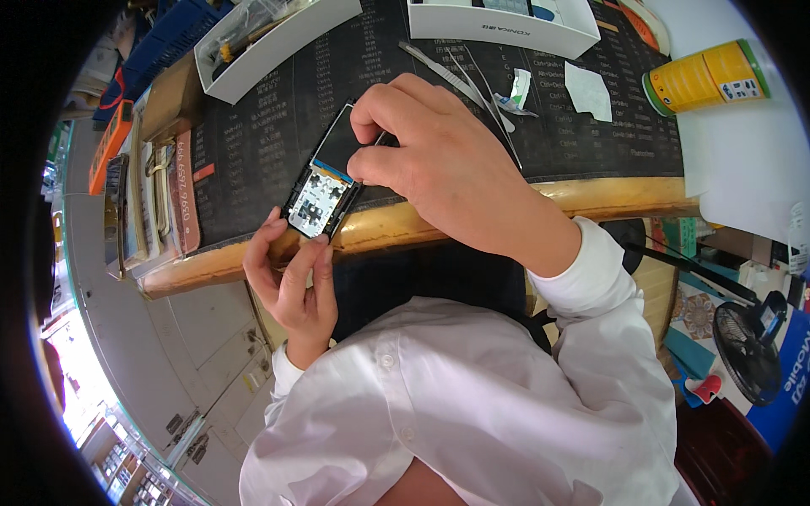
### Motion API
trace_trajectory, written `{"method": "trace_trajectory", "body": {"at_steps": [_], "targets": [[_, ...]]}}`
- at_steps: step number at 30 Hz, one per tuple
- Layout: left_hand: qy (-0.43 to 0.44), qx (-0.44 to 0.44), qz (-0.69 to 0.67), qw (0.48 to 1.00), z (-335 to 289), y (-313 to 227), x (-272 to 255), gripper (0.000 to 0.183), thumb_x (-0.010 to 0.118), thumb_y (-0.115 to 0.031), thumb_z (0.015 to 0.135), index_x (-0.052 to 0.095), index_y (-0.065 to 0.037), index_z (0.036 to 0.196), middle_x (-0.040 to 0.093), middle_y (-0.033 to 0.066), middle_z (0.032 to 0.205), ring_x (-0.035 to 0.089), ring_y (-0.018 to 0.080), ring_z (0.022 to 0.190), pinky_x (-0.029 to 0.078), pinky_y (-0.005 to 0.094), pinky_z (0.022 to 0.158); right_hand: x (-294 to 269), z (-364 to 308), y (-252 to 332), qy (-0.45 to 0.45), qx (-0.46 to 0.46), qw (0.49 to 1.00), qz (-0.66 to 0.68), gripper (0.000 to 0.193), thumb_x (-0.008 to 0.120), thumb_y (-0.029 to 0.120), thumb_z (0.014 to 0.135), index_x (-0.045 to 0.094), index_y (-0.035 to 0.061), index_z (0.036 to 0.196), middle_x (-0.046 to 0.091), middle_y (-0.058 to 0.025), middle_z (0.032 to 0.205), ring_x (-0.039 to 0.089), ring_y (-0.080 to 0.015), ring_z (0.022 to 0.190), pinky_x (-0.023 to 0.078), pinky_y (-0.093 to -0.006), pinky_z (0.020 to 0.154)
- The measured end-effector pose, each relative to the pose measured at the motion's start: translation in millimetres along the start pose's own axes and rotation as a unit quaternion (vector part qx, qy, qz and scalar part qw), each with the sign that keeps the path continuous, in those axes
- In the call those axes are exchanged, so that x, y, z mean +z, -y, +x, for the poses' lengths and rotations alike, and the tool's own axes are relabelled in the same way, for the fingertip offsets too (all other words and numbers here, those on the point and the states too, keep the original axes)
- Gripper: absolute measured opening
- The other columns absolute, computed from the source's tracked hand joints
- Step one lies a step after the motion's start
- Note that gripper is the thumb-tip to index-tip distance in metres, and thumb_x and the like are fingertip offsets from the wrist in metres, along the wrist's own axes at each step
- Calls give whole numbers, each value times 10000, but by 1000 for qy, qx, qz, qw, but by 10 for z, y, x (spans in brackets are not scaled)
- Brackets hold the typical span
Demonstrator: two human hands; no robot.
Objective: The person disassembles a feature phone, cleans the internal components and keypad with a cloth, uses a hairdryer to apply heat, then reassembles the phone by aligning and snapping the keypad and casing together.
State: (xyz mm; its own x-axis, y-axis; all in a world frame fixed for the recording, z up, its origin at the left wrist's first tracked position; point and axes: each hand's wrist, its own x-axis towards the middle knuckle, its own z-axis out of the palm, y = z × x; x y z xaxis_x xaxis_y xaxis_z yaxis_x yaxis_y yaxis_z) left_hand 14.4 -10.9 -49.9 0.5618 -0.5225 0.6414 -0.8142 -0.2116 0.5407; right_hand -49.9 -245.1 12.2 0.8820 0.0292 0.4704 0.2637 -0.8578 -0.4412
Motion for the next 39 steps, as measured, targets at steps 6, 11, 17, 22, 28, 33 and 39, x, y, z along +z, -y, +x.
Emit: {"method": "trace_trajectory", "body": {"at_steps": [6,11,17,22,28,33,39], "targets": [[-11,5,8,1000,-27,14,15,266,829,-9,763,795,-88,1015,563,171,1173,608,394,1138,514,452,941,17,-7,-31,0,3,1000,3,149,776,55,749,701,65,878,570,-50,1011,575,-254,972,477,-347,825],[-6,15,29,999,-25,8,12,265,839,-10,754,801,-92,1003,562,161,1166,614,393,1135,508,430,909,22,-13,-49,5,4,1000,12,172,781,49,743,694,59,890,569,-55,1008,578,-252,960,480,-344,809],[-1,30,42,999,-11,8,0,277,835,8,752,797,-93,1007,556,162,1166,618,397,1126,520,429,892,59,-23,-67,-2,22,999,43,189,790,30,740,688,46,898,569,-57,1003,581,-247,950,492,-346,777],[-16,-7,-11,1000,-44,43,9,239,838,-2,779,736,-30,993,556,186,1194,619,423,1166,544,409,859,63,-26,-71,-1,19,999,47,189,793,27,745,686,33,900,579,-59,1000,586,-247,947,498,-346,778],[-34,-2,-29,999,-81,81,47,233,846,-20,784,709,-14,973,558,195,1207,616,430,1181,546,406,860,28,-5,-58,-5,-18,1000,5,167,773,50,744,690,28,887,597,-63,1010,597,-256,965,504,-339,793],[-8,5,11,1000,-62,48,17,264,838,-19,758,755,-58,1005,552,172,1181,616,406,1149,524,421,894,29,11,-38,-10,-35,999,-23,162,747,48,737,699,35,891,598,-65,1013,600,-256,971,509,-338,786],[2,21,64,998,-34,11,22,328,837,-6,726,815,-122,1032,527,136,1144,609,394,1131,499,406,897,30,6,-57,-5,-33,999,-15,153,732,58,739,699,39,888,589,-65,997,601,-258,957,514,-342,782]]}}
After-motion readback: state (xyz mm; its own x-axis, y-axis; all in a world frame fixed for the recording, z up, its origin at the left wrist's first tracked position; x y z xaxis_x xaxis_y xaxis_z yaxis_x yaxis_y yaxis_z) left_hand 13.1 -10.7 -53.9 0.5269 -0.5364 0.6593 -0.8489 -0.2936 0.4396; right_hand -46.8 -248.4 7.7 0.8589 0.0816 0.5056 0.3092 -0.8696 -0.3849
